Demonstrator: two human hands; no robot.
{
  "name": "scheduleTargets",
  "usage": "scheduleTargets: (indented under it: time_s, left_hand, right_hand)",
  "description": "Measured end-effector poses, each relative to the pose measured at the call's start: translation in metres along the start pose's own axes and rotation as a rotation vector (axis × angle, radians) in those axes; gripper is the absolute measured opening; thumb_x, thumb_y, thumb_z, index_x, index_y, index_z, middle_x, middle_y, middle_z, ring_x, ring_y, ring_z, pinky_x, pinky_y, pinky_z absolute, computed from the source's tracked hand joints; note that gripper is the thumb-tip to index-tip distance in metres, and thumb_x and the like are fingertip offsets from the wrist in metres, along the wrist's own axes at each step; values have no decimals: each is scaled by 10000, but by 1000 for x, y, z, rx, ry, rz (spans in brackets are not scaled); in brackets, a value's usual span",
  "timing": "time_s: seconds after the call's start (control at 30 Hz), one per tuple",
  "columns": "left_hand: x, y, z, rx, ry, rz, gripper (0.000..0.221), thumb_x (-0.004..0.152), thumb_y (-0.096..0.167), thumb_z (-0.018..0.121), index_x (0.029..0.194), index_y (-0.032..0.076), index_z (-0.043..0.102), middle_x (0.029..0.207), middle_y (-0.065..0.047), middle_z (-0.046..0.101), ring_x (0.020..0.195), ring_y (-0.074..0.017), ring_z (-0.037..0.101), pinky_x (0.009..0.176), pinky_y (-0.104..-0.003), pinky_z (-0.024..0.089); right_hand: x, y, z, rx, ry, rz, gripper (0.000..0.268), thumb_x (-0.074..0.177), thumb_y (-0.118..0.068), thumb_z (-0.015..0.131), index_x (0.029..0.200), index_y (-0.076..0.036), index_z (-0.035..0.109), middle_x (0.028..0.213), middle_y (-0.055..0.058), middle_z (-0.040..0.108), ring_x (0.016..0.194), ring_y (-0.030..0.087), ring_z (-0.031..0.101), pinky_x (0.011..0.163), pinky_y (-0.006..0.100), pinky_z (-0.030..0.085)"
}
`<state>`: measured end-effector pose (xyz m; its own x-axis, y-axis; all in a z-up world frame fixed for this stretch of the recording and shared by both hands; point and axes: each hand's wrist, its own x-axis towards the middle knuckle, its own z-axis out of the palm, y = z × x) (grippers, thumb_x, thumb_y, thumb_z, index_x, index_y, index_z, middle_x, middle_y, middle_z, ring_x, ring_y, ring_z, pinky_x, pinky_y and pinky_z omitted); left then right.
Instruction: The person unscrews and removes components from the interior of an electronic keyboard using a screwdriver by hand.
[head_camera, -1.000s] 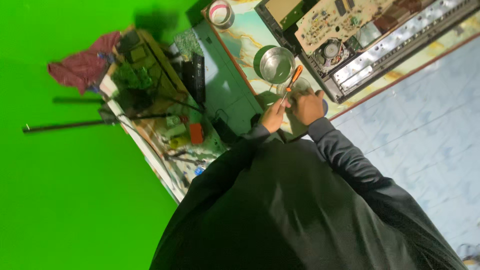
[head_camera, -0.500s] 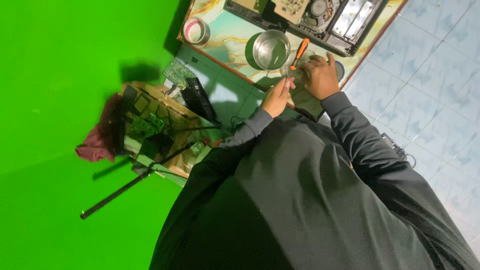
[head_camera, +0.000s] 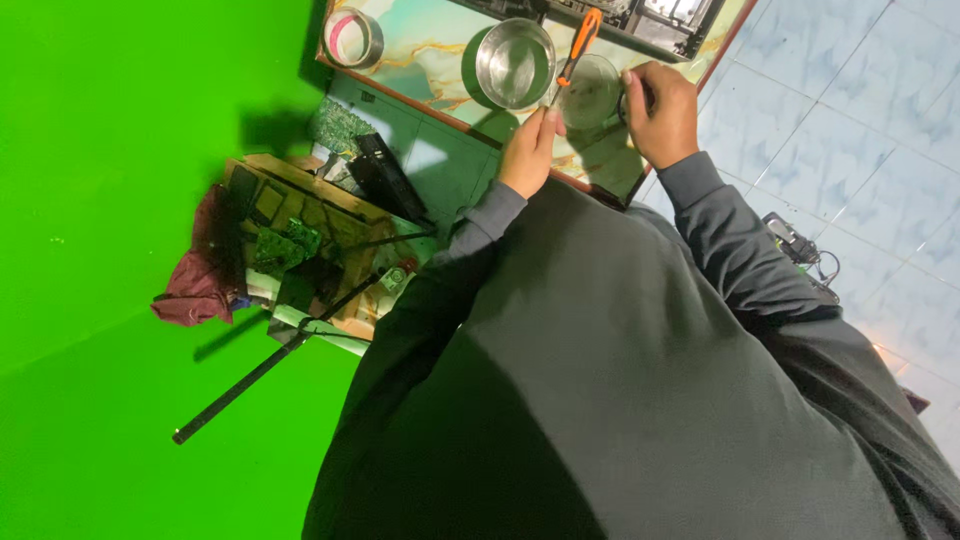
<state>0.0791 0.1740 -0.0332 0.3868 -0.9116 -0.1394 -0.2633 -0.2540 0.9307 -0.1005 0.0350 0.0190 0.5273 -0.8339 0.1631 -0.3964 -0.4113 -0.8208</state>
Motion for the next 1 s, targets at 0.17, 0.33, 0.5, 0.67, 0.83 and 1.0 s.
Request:
scheduleTargets:
  time_s: [0.17, 0.33, 0.5, 0.67, 0.83, 1.0]
  left_hand:
    - [9, 21, -5, -74, -5, 60, 460, 1130, 345, 402, 912, 35, 664, 806, -75, 670, 760, -195, 628, 760, -338, 513]
    - [38, 42, -24, -29, -99, 68, 444, 1116, 345, 426, 922, 41, 685, 734, -66, 631, 645, -162, 546, 633, -330, 458]
    - [74, 53, -48, -57, -332, 115, 360, 1108, 290, 437, 977, 49, 670, 716, -87, 616, 612, -194, 555, 607, -350, 458]
    - [109, 45, -62, 21, -531, 318, 206, 1063, 203, 517, 1006, 23, 600, 815, -172, 677, 754, -383, 675, 669, -440, 497]
    - [127, 23, -82, 193, -688, 436, 94, 989, 82, 559, 981, -12, 558, 953, -245, 652, 913, -476, 624, 743, -509, 503]
    - [137, 25, -75, 181, -669, 416, 142, 981, 54, 534, 1082, 7, 622, 1023, -210, 673, 968, -439, 659, 834, -492, 527]
  right_hand:
    - [1, -9, -2, 133, -35, 44, 137, 1113, -79, 607, 1104, 37, 680, 820, 131, 644, 662, 199, 555, 611, 354, 433]
    - [8, -18, 9, 185, -62, 182, 225, 1174, -121, 538, 1164, 16, 717, 753, 90, 615, 671, 112, 531, 621, 308, 424]
    - [17, -29, 32, 274, -47, 224, 240, 1166, -133, 533, 1265, 0, 705, 776, 45, 637, 716, 72, 582, 654, 287, 451]
    - [29, -45, 70, 512, 140, 286, 165, 1137, -111, 631, 1203, 33, 674, 969, 32, 701, 867, 57, 648, 773, 249, 531]
    - [26, -65, 86, 322, 401, 327, 137, 1119, -66, 700, 1033, 33, 660, 896, 71, 684, 809, 94, 621, 709, 270, 494]
    - [37, -91, 71, -248, 369, -8, 100, 979, -20, 732, 1062, 8, 685, 928, 181, 685, 844, 337, 669, 748, 404, 507]
